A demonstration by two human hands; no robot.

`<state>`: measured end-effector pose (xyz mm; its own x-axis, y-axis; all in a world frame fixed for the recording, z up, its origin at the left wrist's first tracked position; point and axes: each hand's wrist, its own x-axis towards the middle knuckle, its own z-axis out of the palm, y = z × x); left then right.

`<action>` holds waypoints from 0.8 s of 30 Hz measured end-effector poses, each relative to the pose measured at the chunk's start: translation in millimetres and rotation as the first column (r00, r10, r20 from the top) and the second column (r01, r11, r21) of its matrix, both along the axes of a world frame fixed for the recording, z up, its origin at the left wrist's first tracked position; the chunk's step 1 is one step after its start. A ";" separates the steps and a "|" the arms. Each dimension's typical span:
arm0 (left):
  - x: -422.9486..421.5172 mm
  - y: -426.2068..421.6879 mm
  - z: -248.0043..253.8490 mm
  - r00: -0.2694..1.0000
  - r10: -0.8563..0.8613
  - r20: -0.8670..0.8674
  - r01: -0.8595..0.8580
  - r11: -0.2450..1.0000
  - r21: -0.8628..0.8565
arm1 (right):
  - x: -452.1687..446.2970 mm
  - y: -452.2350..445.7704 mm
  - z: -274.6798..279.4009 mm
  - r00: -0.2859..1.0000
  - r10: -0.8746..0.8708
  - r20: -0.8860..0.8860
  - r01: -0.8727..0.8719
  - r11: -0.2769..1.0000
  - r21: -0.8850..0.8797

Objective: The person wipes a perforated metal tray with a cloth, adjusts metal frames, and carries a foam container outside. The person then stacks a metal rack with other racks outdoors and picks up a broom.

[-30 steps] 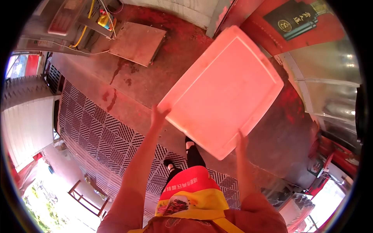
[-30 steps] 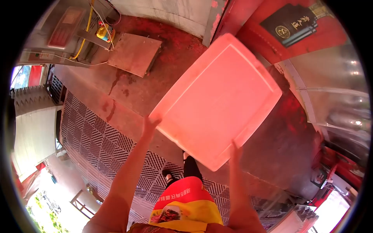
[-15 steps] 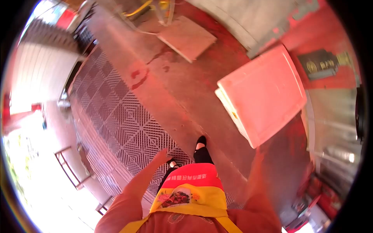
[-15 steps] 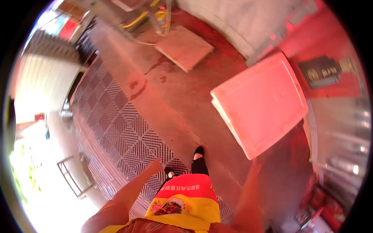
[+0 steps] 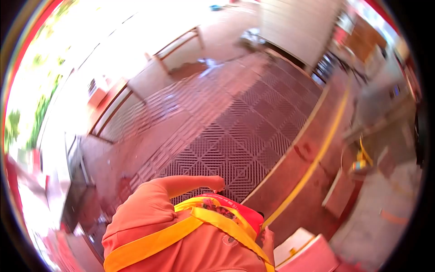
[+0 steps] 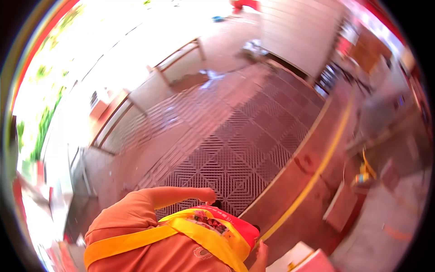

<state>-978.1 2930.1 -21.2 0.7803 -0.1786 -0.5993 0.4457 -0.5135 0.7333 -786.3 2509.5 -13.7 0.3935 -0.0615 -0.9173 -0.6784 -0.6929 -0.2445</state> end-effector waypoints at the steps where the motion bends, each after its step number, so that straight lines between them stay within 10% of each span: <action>1: -11.7 2.2 11.6 0.998 0.065 -0.025 -0.063 0.995 0.077 | 23.6 14.0 -9.9 0.997 0.073 0.020 -0.073 0.997 -0.002; 2: -30.7 22.5 24.7 0.991 0.125 -0.045 -0.117 0.982 0.146 | 37.1 49.5 -15.6 0.989 0.139 0.046 -0.138 0.990 -0.012; 3: -57.2 38.2 36.0 0.908 -0.404 0.108 0.281 0.780 0.560 | 49.0 78.8 -24.0 0.978 0.197 0.069 -0.197 0.980 -0.015; 7: -212.5 75.9 -3.7 0.848 0.496 -0.184 -0.277 0.713 0.644 | 51.7 250.1 -10.7 0.906 0.392 0.161 -0.422 0.869 0.260; 9: -283.0 57.7 -34.4 0.456 0.883 -0.112 -0.568 0.385 0.728 | 47.4 331.0 -11.7 0.806 0.570 0.160 -0.585 0.723 0.367; 10: -305.7 43.5 -34.3 0.069 0.997 -0.045 -0.727 0.081 0.682 | 41.0 368.6 1.4 0.746 0.648 0.154 -0.633 0.617 0.468; 13: -364.3 23.6 -79.8 0.509 0.774 -0.377 -0.440 0.610 0.659 | 1.0 465.1 31.2 0.522 0.810 0.267 -0.809 0.371 0.456; 16: -331.1 -6.8 -22.8 -0.351 0.926 -0.138 -0.829 -0.239 0.506 | -14.5 529.1 29.3 0.314 0.927 0.203 -0.874 0.199 0.444; 18: -309.4 -23.1 -37.4 -0.566 0.802 -0.192 -0.792 -0.464 0.396 | -17.0 561.9 33.2 0.206 0.955 0.213 -0.922 0.117 0.368; 22: -250.0 16.5 51.7 -0.461 0.883 -0.085 -0.867 -0.429 0.255 | -35.6 646.1 80.7 0.199 0.976 0.092 -0.835 0.120 0.537; 24: -254.1 57.6 87.3 -0.302 0.880 0.367 -0.896 -0.393 0.205 | -60.5 697.5 136.1 0.142 0.968 0.206 -0.800 -0.010 0.599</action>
